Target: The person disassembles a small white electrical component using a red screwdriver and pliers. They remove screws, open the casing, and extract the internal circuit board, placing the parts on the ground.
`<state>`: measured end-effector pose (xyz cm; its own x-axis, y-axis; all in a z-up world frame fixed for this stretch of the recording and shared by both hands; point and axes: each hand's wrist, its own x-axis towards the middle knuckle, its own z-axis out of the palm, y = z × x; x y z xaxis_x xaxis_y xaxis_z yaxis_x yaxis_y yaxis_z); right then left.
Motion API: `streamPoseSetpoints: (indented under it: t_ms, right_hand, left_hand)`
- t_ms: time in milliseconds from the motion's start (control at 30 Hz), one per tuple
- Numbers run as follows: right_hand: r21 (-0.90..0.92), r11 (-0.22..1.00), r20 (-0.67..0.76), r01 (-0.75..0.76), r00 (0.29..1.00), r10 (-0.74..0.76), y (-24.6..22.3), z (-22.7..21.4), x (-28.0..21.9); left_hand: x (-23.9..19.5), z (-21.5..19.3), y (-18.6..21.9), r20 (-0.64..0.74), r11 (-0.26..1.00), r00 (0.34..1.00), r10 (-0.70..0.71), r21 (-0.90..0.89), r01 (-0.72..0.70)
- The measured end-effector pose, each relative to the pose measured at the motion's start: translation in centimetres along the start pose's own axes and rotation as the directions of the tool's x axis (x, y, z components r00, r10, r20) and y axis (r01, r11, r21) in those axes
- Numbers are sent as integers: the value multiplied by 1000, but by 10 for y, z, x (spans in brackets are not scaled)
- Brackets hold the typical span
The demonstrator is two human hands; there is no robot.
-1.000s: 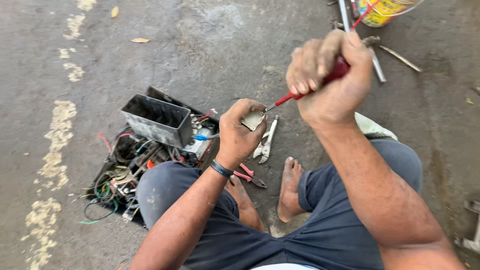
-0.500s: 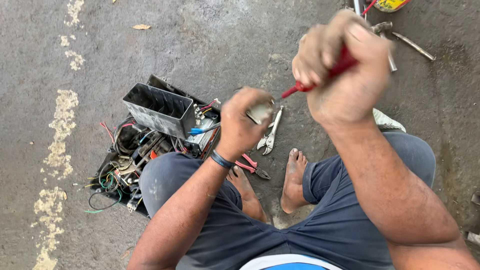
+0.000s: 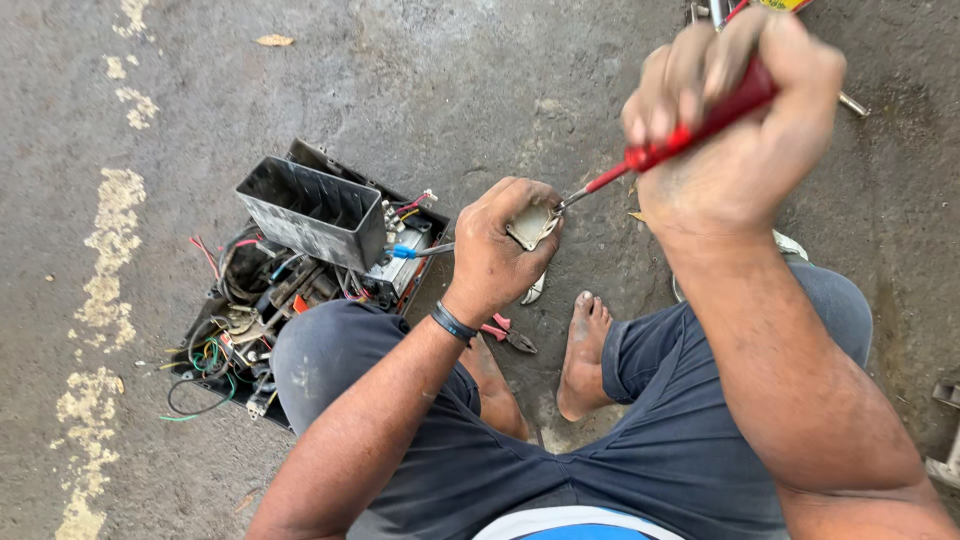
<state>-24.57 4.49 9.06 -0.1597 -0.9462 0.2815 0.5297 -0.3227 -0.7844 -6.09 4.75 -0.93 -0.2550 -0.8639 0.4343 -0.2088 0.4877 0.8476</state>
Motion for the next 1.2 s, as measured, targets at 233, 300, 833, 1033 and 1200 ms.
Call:
streamPoseSetpoints:
  t_ms: [233,300,833,1033,1200]
  right_hand:
    - [-47,995,-27,-85,996,83,0,-5,4]
    - [-4,997,-27,-80,996,79,1,-10,1]
    - [-863,504,50,-40,985,164,-29,-43,16]
    - [-901,421,183,102,971,157,-29,-44,12]
    - [-850,424,386,314,918,92,-27,-45,12]
  left_hand:
    - [1,0,-3,49,999,998,-36,33,34]
    - [-1,1,-4,34,1000,999,-13,23,13]
    - [16,-31,-15,97,907,992,75,406,-109]
    - [18,-35,-18,27,908,998,57,415,-63]
    - [18,-39,-20,-15,928,999,39,370,-31]
